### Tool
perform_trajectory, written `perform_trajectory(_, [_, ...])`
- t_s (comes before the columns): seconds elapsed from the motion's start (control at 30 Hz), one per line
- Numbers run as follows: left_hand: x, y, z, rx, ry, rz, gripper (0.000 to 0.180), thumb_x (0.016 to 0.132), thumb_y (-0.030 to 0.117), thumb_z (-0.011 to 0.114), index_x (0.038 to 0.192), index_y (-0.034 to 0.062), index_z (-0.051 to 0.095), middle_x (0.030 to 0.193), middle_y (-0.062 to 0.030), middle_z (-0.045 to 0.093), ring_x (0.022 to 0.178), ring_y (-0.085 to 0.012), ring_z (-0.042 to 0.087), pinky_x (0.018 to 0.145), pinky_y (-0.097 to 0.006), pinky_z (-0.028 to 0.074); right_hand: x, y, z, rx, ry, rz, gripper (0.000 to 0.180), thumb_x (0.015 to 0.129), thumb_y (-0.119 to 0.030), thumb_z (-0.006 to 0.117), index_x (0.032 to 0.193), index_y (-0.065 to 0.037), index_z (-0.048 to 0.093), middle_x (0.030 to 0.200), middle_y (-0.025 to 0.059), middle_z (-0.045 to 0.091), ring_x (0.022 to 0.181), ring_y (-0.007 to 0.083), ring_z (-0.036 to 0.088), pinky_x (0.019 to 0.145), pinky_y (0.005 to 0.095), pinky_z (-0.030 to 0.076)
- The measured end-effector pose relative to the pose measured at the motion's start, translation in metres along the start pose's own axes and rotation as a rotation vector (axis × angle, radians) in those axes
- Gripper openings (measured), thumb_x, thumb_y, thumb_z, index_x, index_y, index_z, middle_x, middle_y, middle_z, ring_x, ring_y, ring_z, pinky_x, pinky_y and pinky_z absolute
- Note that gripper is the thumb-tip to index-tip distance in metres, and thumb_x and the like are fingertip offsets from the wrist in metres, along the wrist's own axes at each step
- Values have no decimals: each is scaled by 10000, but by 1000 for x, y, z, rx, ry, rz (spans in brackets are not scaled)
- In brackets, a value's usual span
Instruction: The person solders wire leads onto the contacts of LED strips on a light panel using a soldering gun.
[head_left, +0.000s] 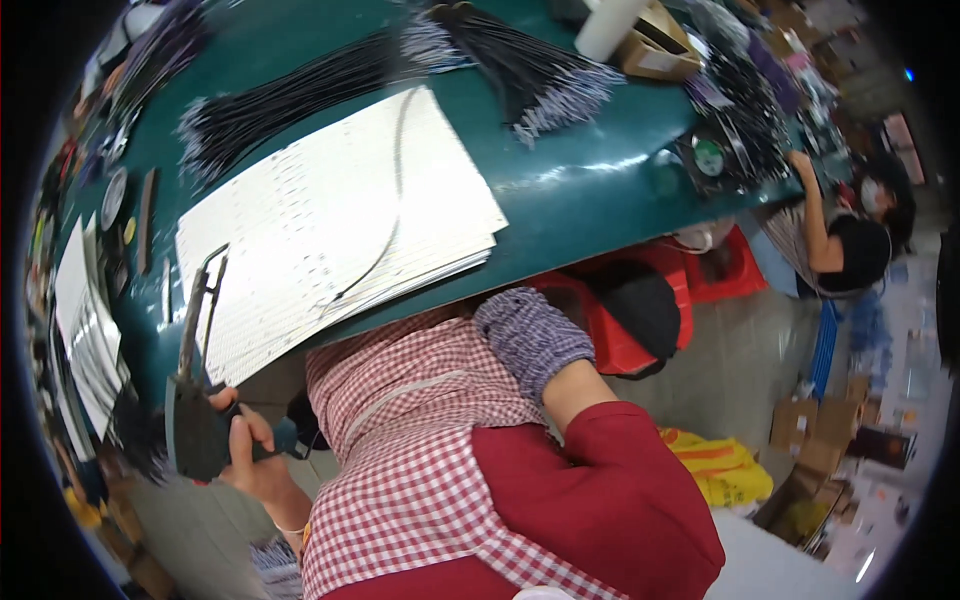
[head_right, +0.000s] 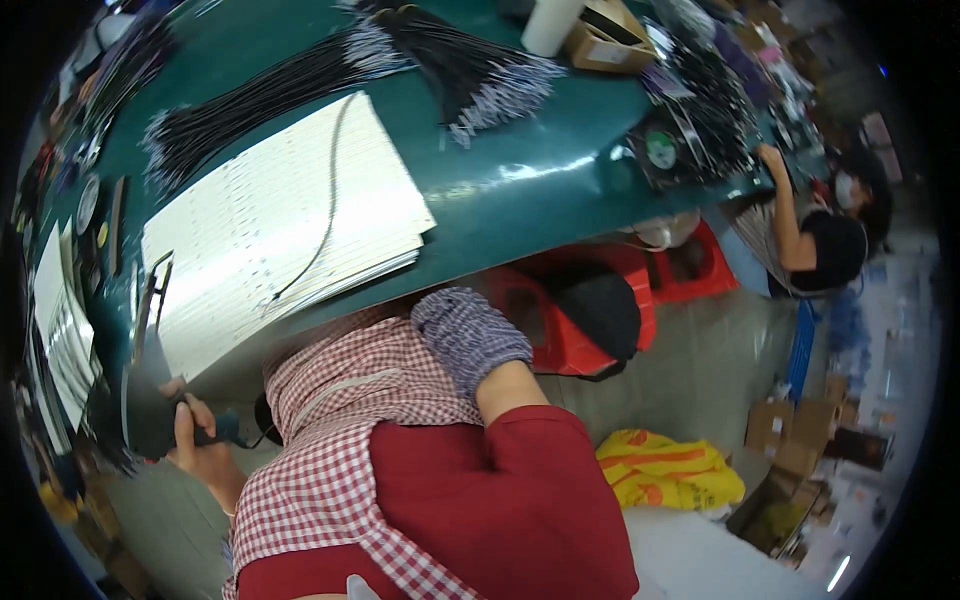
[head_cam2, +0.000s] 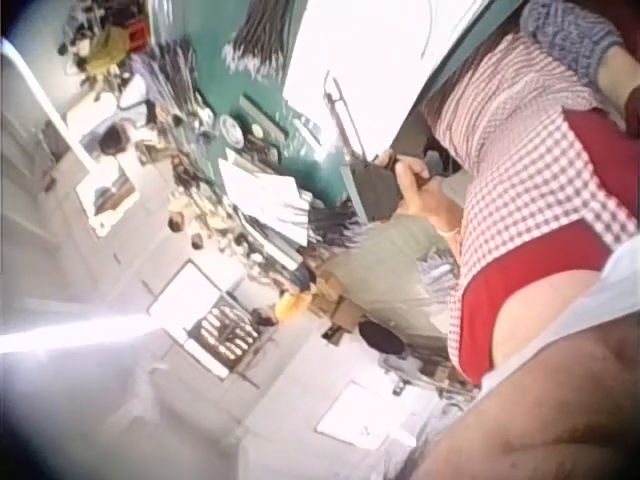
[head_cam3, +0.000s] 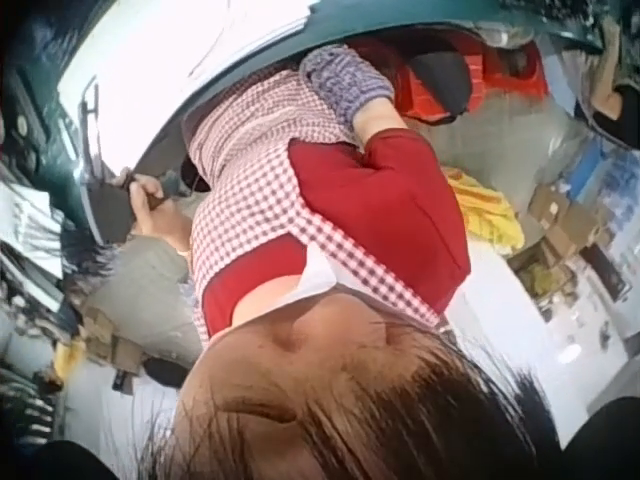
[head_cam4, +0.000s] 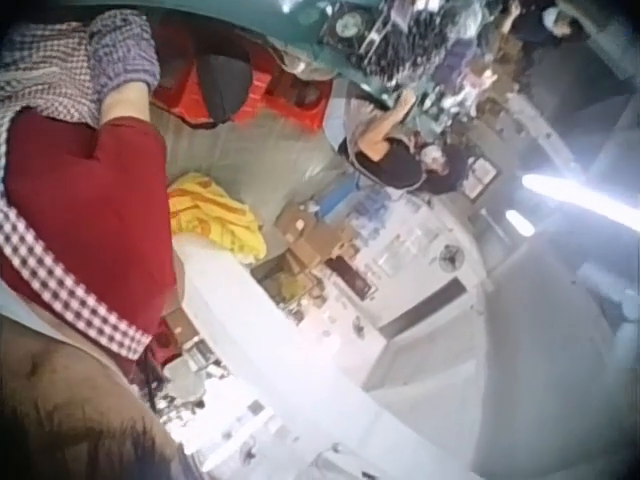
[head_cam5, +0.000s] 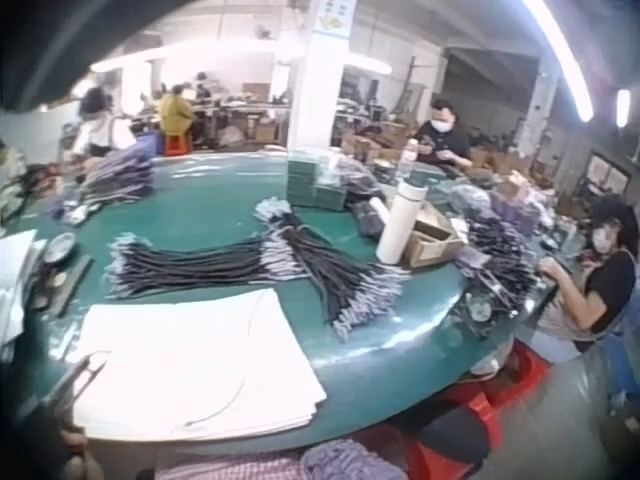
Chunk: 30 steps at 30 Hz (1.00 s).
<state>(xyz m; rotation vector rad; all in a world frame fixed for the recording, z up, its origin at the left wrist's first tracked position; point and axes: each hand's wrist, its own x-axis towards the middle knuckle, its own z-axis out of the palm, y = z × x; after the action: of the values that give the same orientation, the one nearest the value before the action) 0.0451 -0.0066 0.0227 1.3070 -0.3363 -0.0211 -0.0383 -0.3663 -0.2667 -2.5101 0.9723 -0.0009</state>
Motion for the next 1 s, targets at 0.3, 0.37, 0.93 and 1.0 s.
perform_trajectory(0.3, [32, -1, 40, 33, 62, -62, 365, 825, -2, 568, 1173, -94, 506, 1023, -189, 608, 492, -96, 417, 449, -217, 349, 9, 89, -37, 1, 127, -131, 452, 906, -373, 486, 1224, -59, 553, 1142, 236, 614, 985, 446, 602, 811, 534, 489])
perform_trajectory(0.37, [36, -5, 41, 9, 58, -54, 369, 821, -9, 567, 1173, -96, 501, 1032, -190, 604, 489, -99, 422, 449, -217, 351, -28, 101, -30, 14, 139, -223, 451, 904, -373, 490, 1223, -61, 554, 1145, 238, 612, 990, 448, 599, 813, 535, 488])
perform_trajectory(0.93, [62, -3, 30, -136, 285, -174, 389, 773, -56, 588, 1150, -86, 497, 1077, -209, 587, 487, -129, 501, 432, -240, 409, 10, -187, -324, 577, -361, -789, 84, 843, -1, 651, 913, 44, 666, 871, 144, 676, 746, 228, 649, 674, 296, 505])
perform_trajectory(1.0, [64, -1, 17, -174, 340, -154, 383, 776, -52, 592, 1146, -86, 499, 1077, -209, 588, 493, -133, 513, 433, -241, 416, 55, -242, -306, 580, -314, -829, 87, 848, -30, 651, 914, 15, 685, 871, 101, 686, 795, 158, 650, 696, 265, 501])
